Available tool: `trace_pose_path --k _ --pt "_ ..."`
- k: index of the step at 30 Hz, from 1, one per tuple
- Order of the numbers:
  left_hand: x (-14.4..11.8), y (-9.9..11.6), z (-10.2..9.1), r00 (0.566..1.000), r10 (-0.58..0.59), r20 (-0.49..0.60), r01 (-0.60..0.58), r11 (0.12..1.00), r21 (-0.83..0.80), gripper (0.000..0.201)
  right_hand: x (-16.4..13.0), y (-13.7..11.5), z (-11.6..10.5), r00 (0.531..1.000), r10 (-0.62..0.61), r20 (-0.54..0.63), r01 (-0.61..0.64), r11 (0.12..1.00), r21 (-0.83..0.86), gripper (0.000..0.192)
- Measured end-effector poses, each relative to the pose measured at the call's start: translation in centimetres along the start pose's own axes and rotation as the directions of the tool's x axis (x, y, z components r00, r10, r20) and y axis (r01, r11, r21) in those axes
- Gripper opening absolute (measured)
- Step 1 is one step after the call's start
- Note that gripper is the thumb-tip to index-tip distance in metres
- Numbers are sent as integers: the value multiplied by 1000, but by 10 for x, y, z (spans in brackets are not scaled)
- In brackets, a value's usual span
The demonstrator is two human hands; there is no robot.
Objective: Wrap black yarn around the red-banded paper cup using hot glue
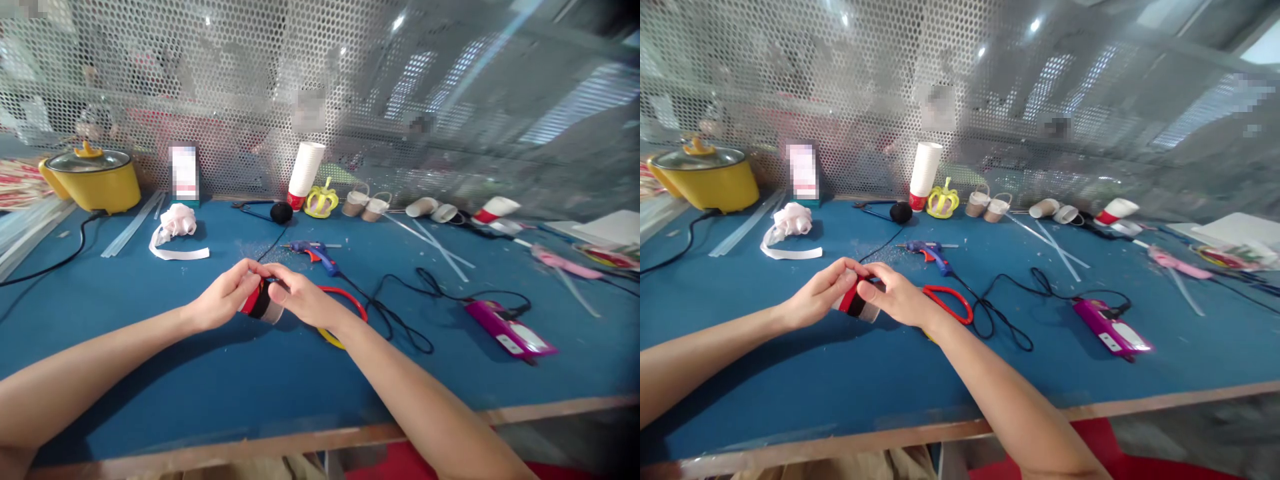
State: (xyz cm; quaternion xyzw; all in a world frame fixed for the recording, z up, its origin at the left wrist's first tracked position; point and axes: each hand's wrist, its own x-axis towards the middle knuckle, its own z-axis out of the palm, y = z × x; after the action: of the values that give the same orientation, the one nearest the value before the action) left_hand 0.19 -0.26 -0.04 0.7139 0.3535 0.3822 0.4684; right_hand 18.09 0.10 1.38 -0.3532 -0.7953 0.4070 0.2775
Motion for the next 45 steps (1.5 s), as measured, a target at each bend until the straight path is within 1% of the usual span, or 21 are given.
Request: trace_pose_path --k 2,4,6,7,9,10,11,13,15,17,19,22,24,26,28,29,30,33,35,37,45 --pt "-1 0 1 1000 4 28 -5 999 45 24 4 2 4 999 52 -12 -50 990 132 64" --pt "-1 -1 1 1000 -15 23 13 997 77 24 8 3 5 991 125 -49 -112 973 202 66" --pt "0 -1 1 998 -58 -6 58 993 104 24 13 4 -3 970 217 -106 -198 966 164 65" --pt "1 -1 1 997 -79 -22 81 990 116 24 15 5 -10 950 270 -159 -259 962 84 63" --pt "2 -2 0 993 -105 -52 112 984 139 23 18 11 -33 884 345 -316 -402 906 -135 55" --pt "3 -2 -1 992 -108 -63 116 982 151 22 19 15 -46 824 355 -441 -503 818 -280 48" --pt "3 -2 -1 992 -106 -69 116 980 164 22 20 21 -59 781 355 -513 -559 763 -324 40" --pt "4 -3 -2 992 -101 -76 114 975 191 21 19 36 -81 726 370 -580 -639 675 -369 25" --pt "4 -4 -2 991 -105 -84 121 969 214 20 18 52 -92 693 417 -588 -697 598 -397 17" --pt "4 -5 -2 989 -112 -97 132 965 228 19 18 66 -93 673 458 -581 -727 552 -408 13" --pt "4 -6 -1 988 -112 -106 134 962 236 19 20 74 -89 660 471 -585 -740 539 -402 14" --pt "4 -7 -1 987 -109 -117 135 960 246 17 21 72 -83 650 454 -609 -737 572 -360 23" --pt "5 -7 -2 984 -121 -130 151 956 252 18 18 62 -83 653 437 -619 -716 623 -314 30" --pt "5 -6 -2 982 -130 -135 161 953 257 18 9 46 -84 672 417 -612 -671 692 -267 34" --pt "6 -5 -3 982 -128 -136 160 953 258 17 -2 28 -83 725 402 -559 -585 788 -192 29" --pt "6 -4 -4 983 -122 -136 154 954 258 17 -9 18 -81 771 396 -499 -495 866 -77 21" --pt "6 -3 -4 983 -116 -140 149 954 260 16 -15 9 -78 808 398 -434 -434 901 19 16" --pt "5 -1 -5 986 -91 -139 127 953 275 15 -30 -13 -62 875 375 -307 -358 927 110 19" --pt "5 1 -5 988 -79 -134 114 953 280 15 -35 -23 -50 903 364 -229 -354 931 86 21" --pt "5 2 -4 986 -86 -144 123 953 277 14 -37 -29 -39 911 367 -188 -367 930 34 18" --pt "7 1 -5 980 -121 -158 161 950 266 11 -39 -34 -20 926 301 -229 -353 905 -236 16"
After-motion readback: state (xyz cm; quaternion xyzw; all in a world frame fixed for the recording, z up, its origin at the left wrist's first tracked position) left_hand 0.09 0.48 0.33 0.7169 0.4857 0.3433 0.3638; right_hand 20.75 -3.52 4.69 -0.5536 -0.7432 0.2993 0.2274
